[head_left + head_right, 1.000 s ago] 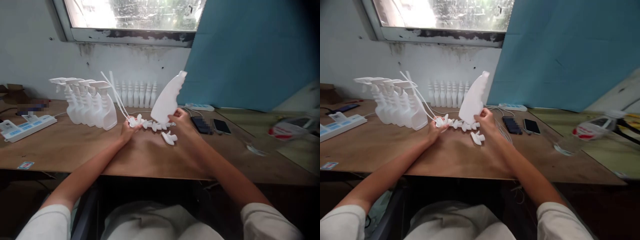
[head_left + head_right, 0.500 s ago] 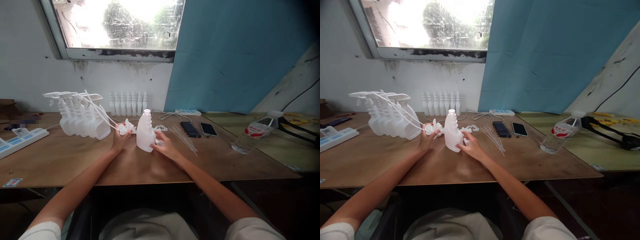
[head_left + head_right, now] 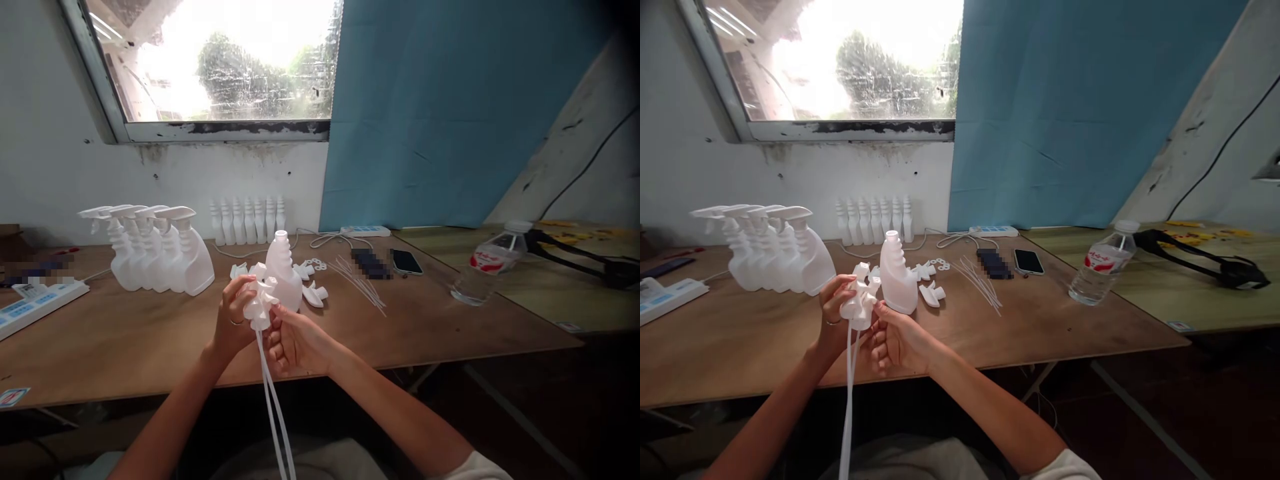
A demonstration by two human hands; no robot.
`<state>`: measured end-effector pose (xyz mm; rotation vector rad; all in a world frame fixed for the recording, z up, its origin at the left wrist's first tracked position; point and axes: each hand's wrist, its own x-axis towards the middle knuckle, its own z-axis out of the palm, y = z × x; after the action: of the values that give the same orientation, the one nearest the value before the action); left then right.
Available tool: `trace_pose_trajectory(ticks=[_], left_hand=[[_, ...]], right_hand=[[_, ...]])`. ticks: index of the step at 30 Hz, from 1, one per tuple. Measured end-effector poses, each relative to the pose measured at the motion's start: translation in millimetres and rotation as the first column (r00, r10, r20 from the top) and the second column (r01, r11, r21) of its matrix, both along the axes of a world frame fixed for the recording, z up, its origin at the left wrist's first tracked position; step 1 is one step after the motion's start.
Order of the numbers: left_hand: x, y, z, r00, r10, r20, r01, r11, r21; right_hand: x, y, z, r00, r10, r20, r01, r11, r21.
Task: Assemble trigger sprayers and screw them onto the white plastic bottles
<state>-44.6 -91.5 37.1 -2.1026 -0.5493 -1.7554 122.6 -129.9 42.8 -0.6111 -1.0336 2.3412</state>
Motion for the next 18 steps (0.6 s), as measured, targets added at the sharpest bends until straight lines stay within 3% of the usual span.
trace_pose_trajectory(ticks=[4, 8, 10, 14, 16, 18], left_hand=[[-13.5, 1.6, 2.5, 0.98, -0.006, -0.197, 0.006, 1.0, -0.004], [-19.2, 0.4, 5.6, 0.955, -0.034, -0.293, 0.015, 0.998, -0.068], [-22.8, 1.3, 6.1, 0.947, -0.035, -0.32, 0.005, 0.995, -0.096], [-37.8, 10.2, 7.6, 0.962, 0.135, -0.238, -0.161, 0.982, -0.094], [-46.8, 17.4, 7.6, 0.946, 0.254, -0.202, -0.28, 0.954, -0.111], [-54.3, 24.6, 5.0, 0.917, 0.315, -0.246, -0.369, 0.904, -0.218]], right_hand=[[3.5, -4.8, 3.5, 0.995, 0.055, -0.086, -0.062, 0.995, -0.073], [0.8, -7.4, 3.3, 0.991, -0.094, -0.091, 0.07, 0.97, -0.235], [1.0, -8.7, 0.3, 0.986, -0.148, -0.07, 0.128, 0.964, -0.234], [15.6, -18.4, 5.2, 0.958, -0.285, -0.028, 0.287, 0.956, 0.06], [30.7, -22.6, 21.3, 0.914, -0.402, -0.06, 0.406, 0.89, 0.208], [48.2, -21.2, 49.2, 0.854, -0.501, -0.142, 0.52, 0.807, 0.281]])
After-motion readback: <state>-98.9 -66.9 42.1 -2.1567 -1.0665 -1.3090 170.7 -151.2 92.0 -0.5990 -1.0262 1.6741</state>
